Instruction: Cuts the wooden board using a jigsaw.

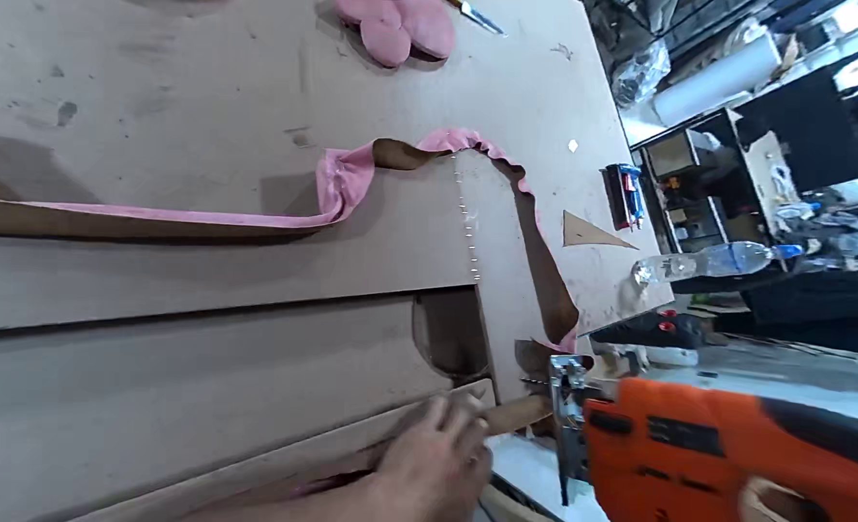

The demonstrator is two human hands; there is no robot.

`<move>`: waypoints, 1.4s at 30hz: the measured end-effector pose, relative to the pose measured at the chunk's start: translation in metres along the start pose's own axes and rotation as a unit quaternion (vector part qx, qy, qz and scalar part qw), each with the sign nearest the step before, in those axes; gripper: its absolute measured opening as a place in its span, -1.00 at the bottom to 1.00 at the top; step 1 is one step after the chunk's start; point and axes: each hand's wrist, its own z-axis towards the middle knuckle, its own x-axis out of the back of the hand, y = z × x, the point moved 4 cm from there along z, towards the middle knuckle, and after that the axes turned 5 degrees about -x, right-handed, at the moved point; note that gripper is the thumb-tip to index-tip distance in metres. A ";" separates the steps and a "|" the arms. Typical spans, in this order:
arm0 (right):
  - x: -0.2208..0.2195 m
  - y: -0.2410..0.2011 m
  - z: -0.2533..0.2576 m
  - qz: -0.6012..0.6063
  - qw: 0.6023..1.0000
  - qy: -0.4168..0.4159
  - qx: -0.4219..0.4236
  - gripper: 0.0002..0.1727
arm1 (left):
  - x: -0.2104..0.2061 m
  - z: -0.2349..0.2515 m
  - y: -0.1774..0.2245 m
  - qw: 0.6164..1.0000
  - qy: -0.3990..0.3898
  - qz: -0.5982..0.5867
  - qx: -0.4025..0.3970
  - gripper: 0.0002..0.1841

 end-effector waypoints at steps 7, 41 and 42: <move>-0.067 -0.056 -0.013 0.006 0.972 0.161 -0.169 -0.62 | -0.009 -0.014 0.009 0.928 -0.332 0.031 -0.167 -0.69; -0.083 -0.073 0.046 -0.022 0.896 0.246 -0.370 -0.60 | 0.106 0.041 0.034 0.948 0.259 -0.174 -0.064 -0.62; -0.082 -0.073 0.045 -0.029 0.895 0.249 -0.368 -0.61 | 0.110 0.041 0.032 0.952 0.239 -0.176 -0.078 -0.60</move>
